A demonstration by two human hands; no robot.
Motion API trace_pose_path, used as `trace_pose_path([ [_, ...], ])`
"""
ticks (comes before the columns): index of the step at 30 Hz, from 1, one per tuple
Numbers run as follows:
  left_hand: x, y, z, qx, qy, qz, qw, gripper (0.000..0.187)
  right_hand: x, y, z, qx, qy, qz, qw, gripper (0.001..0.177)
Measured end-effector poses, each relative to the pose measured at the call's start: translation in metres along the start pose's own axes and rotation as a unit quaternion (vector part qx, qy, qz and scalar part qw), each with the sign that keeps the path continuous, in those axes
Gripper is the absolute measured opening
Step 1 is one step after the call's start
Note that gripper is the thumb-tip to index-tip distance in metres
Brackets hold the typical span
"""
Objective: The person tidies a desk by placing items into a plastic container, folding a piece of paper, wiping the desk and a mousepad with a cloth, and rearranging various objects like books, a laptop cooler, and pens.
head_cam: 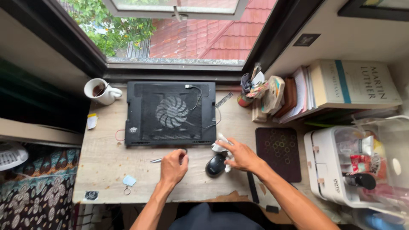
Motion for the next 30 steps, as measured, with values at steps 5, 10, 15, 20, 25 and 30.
trace_pose_path([
  [5,0.025,-0.014,0.030,0.000,0.037,-0.043,0.998,0.021,-0.004,-0.038,-0.050,-0.158,0.024,-0.182,0.970,0.027],
  [10,0.027,-0.020,0.064,-0.002,0.208,-0.015,0.978,0.076,0.016,-0.091,-0.053,-0.278,-0.133,-0.215,0.927,0.029],
  [15,-0.004,-0.009,0.061,-0.026,0.279,0.045,0.959,0.074,-0.006,-0.076,-0.039,-0.276,-0.260,-0.089,0.921,0.048],
  [20,-0.015,-0.001,0.052,-0.067,0.266,0.045,0.961,0.071,-0.042,-0.003,-0.037,-0.195,-0.075,-0.109,0.972,0.065],
  [25,-0.013,0.004,0.051,-0.073,0.272,0.065,0.957,0.072,-0.055,0.003,-0.048,-0.246,-0.062,-0.040,0.966,0.057],
  [30,-0.010,0.005,0.048,-0.082,0.277,0.070,0.955,0.071,-0.005,-0.057,-0.067,-0.347,0.204,-0.375,0.835,0.067],
])
Point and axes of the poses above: each hand's wrist, its own y-axis towards the middle knuckle, its own x-axis out of the back of the hand, z = x × y, the point moved 6 cm from there along y, towards the middle knuckle, and after that the axes turned 13 degrees about x, right-handed, at the moved point
